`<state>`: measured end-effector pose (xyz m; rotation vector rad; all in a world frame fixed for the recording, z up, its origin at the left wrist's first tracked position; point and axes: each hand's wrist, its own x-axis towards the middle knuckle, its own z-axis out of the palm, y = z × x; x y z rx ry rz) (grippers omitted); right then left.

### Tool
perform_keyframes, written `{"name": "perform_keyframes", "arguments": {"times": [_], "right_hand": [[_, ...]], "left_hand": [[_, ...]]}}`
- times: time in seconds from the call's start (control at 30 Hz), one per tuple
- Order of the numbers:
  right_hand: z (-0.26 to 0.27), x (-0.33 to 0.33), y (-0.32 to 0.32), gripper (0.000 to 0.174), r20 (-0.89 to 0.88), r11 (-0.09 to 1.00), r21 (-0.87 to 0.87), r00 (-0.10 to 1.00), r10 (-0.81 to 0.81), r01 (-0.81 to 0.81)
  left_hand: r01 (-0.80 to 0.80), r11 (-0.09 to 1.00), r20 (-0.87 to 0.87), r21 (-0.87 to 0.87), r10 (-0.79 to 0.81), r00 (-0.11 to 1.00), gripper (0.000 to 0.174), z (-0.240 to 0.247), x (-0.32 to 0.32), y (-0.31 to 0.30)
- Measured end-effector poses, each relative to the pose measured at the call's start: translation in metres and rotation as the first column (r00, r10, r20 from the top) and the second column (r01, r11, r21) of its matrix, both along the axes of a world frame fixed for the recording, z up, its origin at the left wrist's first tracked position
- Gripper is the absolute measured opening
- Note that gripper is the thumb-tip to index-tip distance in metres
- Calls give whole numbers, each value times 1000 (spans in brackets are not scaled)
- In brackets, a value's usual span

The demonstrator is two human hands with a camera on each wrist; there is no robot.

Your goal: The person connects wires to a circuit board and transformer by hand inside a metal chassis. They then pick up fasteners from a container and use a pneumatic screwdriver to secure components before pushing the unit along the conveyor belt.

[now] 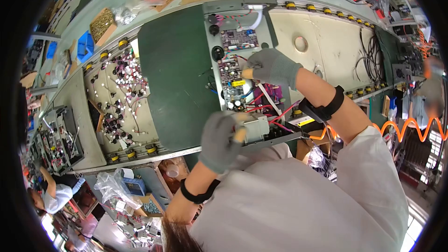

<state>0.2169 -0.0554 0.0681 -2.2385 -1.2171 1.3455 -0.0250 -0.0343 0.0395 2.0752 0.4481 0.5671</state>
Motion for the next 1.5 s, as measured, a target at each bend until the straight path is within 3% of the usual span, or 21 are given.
{"name": "perform_keyframes", "arguments": {"times": [0.03,0.07,0.13,0.23,0.27,0.3,0.37,0.43,0.5,0.6,0.7,0.73,0.83,0.9,0.97,1.03,1.17,1.23,1.33,1.43,1.5], "right_hand": [[10,1,-7,26,0,1000,-8,1000,-21,21],[21,1,-14,25,83,992,128,997,-9,-1],[28,2,-33,22,158,939,344,985,-68,10],[48,-10,-56,23,249,914,393,945,-211,100],[50,-16,-66,19,265,906,406,933,-243,120],[52,-23,-74,19,266,904,406,929,-258,135],[54,-40,-92,17,287,843,504,885,-366,185],[52,-57,-107,15,278,818,537,872,-403,207],[47,-73,-121,16,392,795,606,873,-289,-10],[34,-99,-128,16,458,783,598,875,-155,-174],[19,-113,-129,18,430,786,578,900,-63,-221],[9,-115,-128,19,491,711,649,863,-116,-273],[3,-119,-122,21,493,701,678,844,-212,-220],[2,-115,-120,24,488,653,725,832,-263,-218],[1,-105,-123,27,473,600,770,824,-312,-215],[0,-86,-135,28,564,628,715,784,-259,-307],[6,-55,-151,29,602,624,703,752,-268,-340],[0,-53,-160,29,606,641,695,745,-278,-326],[-2,-53,-163,30,604,674,686,731,-318,-274],[-4,-53,-163,31,568,680,704,738,-364,-206],[-3,-54,-161,32,589,677,702,712,-381,-218]], "left_hand": [[-35,999,13,13,35,999,31,-5,-7,5],[-15,1000,11,7,15,1000,31,-3,-14,11],[-162,967,-189,-195,125,974,30,8,-25,21],[-205,912,-267,-356,110,957,39,-6,-36,14],[-173,855,-277,-489,36,960,47,-22,-43,8],[-158,857,-276,-490,19,961,47,-25,-44,3],[-140,715,-305,-685,-106,946,55,-26,-40,-5],[-115,700,-307,-705,-155,939,61,-23,-35,-1],[-135,523,-261,-841,-173,950,64,-32,-34,3],[-47,459,-181,-887,-254,950,67,-26,-22,16],[-46,382,-187,-923,-343,920,67,-23,-16,28],[-46,389,-193,-920,-347,918,67,-25,-15,30],[21,399,-170,-917,-438,883,66,-24,-7,37],[0,516,-347,-857,-577,739,63,-8,2,41],[57,500,-283,-864,-577,766,64,-4,8,32],[89,406,-160,-910,-540,826,64,-22,11,12],[195,370,-146,-908,-718,681,63,-47,32,3],[177,357,-143,-917,-711,689,59,-39,45,2],[186,457,-272,-870,-758,592,53,-33,54,7],[148,481,-281,-864,-706,650,47,-10,61,12],[231,557,-368,-797,-753,546,45,-5,66,6]]}}
